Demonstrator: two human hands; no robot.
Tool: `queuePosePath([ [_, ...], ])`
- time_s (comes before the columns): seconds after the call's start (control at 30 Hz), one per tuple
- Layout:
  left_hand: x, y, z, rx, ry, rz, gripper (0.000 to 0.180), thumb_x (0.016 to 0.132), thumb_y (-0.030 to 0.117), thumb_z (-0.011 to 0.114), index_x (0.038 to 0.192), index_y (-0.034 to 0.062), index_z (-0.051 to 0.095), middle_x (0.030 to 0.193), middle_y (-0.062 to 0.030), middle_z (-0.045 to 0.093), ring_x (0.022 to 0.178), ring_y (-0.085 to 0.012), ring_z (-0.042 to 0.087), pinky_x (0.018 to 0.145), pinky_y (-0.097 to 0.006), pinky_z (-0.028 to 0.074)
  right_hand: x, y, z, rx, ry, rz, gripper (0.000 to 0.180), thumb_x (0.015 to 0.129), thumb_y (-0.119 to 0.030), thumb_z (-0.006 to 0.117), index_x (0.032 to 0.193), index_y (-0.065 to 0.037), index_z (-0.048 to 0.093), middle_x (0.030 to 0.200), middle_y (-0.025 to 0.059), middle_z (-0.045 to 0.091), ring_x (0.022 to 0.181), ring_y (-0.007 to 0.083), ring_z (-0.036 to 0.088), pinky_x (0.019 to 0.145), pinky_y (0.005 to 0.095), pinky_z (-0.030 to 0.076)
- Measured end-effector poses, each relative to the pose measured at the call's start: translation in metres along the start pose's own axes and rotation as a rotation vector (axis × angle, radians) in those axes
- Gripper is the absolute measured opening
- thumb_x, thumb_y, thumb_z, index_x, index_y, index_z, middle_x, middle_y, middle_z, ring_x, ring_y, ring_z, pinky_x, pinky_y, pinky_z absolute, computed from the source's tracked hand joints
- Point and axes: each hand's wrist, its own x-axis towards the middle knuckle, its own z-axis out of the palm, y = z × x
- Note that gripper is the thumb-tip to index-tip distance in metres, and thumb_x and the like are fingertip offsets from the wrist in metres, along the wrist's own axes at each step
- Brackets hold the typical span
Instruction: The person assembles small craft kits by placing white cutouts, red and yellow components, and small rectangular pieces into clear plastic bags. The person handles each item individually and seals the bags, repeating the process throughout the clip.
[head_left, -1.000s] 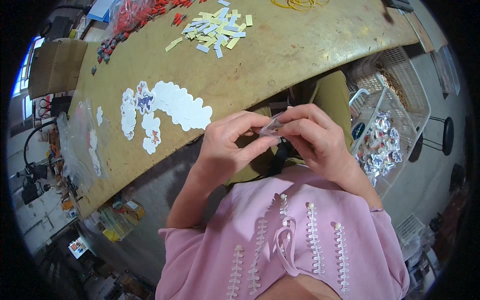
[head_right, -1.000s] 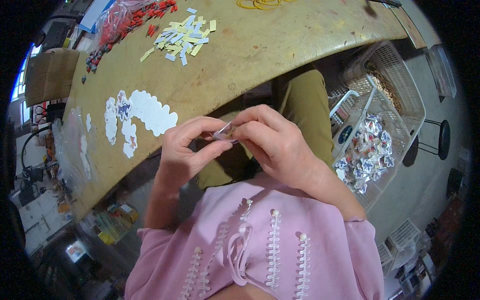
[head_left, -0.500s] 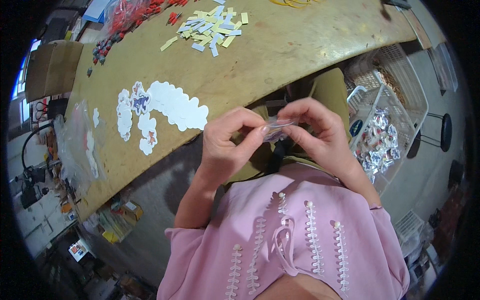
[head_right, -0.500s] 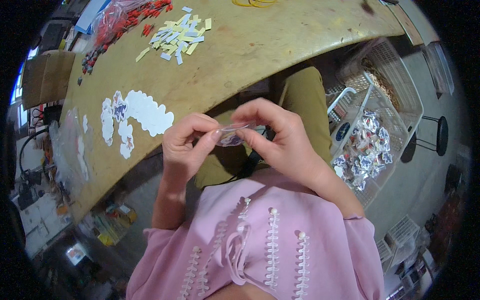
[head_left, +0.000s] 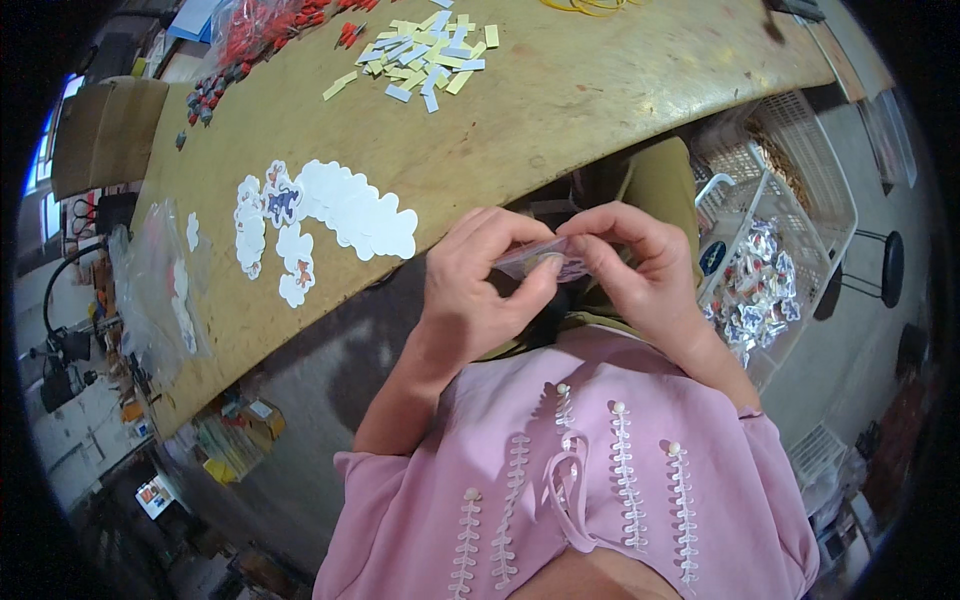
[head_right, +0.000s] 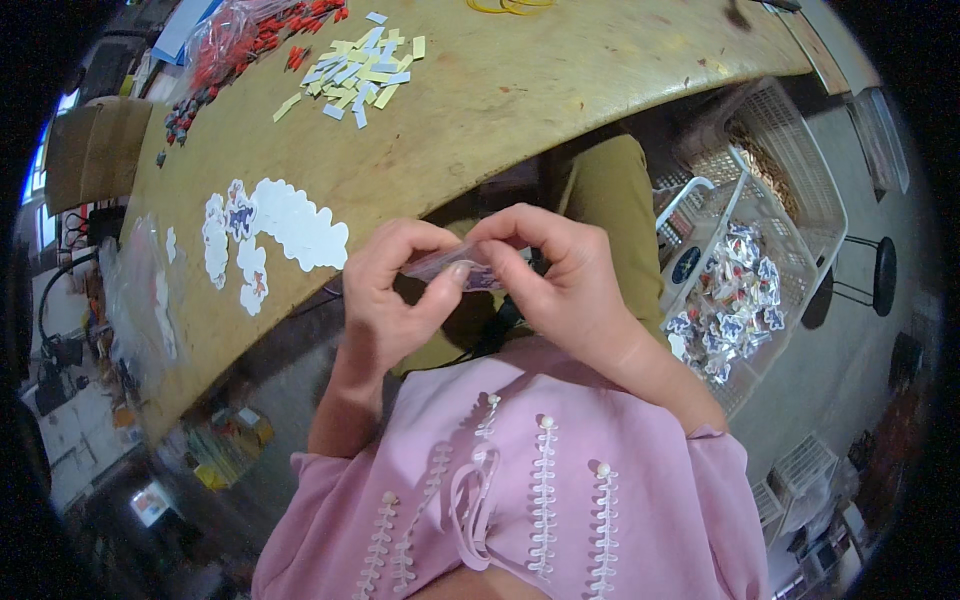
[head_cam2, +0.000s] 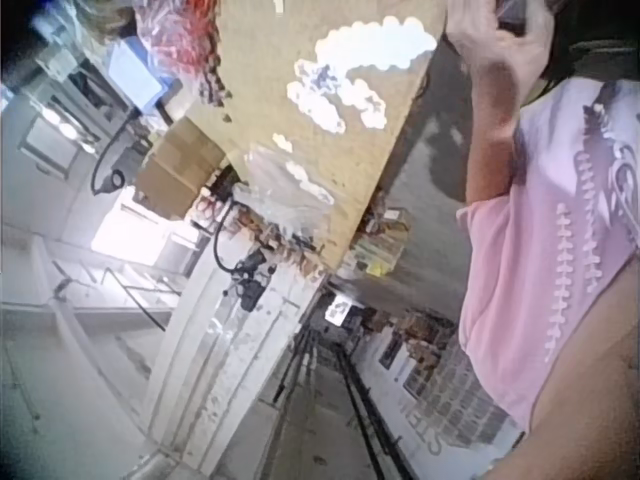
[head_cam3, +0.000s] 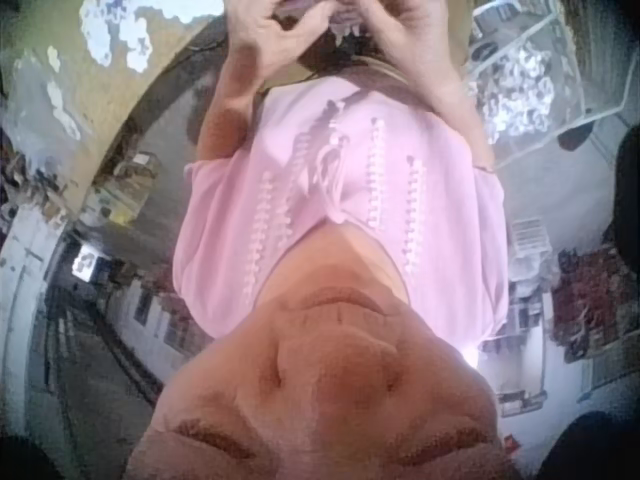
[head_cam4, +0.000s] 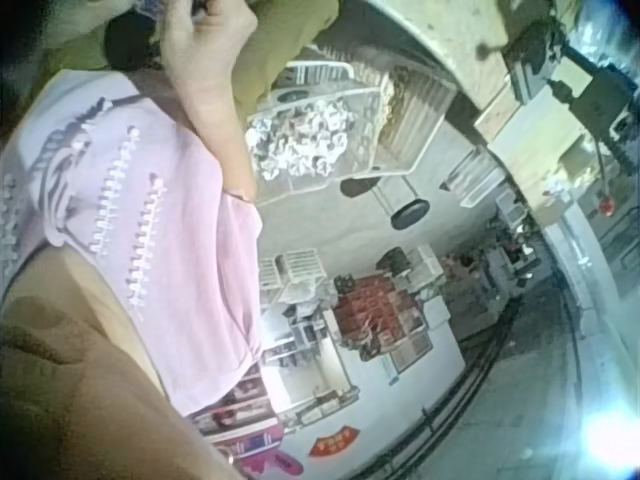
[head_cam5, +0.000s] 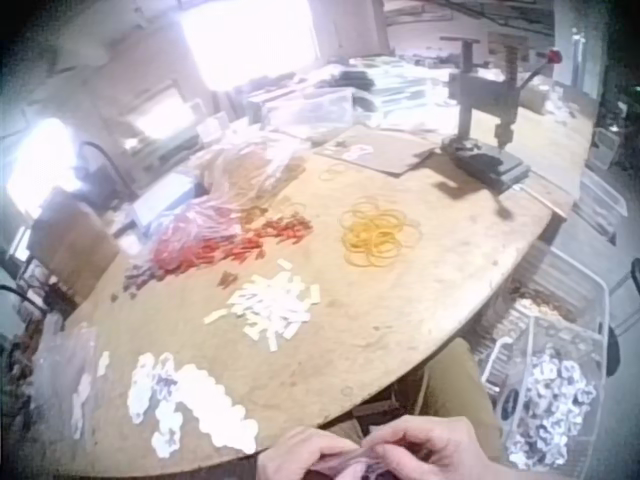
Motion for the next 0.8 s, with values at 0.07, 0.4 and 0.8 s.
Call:
queuePosePath([
  [0.07,0.001,-0.001,0.006,0.070,0.036,0.045,0.014,0.079,0.001,0.080,0.088,0.0049,0.070,0.084,-0.0087,0.069,0.076,-0.0291,0.065,0.069,-0.039,0.052,0.000,-0.001,0.004,-0.166,0.007,-0.114,0.006,0.096,0.001,0.071,0.102,0.002,0.073,0.089,0.0091,0.075,0.084,0.0155,0.072,0.075,0.0299,0.057],
  [0.4,-0.011,-0.003,-0.005,-0.009,0.001,0.174,0.014,0.076,0.001,0.074,0.083,0.0068,0.063,0.079,-0.0098,0.063,0.079,-0.0328,0.063,0.071,-0.043,0.052,-0.009,-0.013,-0.056,-0.018,0.137,-0.011,0.016,0.105,-0.002,0.062,0.118,-0.002,0.072,0.111,0.0088,0.076,0.101,0.0108,0.069,0.079,0.0253,0.055],
  [0.8,-0.059,-0.032,-0.104,0.337,0.390,-0.178,0.007,0.093,0.009,0.076,0.093,0.0062,0.069,0.079,-0.0089,0.068,0.068,-0.0225,0.067,0.066,-0.038,0.053,-0.059,0.036,-0.258,-1.376,0.342,0.326,0.027,0.109,-0.019,0.061,0.124,0.003,0.067,0.116,0.0232,0.076,0.108,0.0346,0.074,0.092,0.0434,0.057],
])
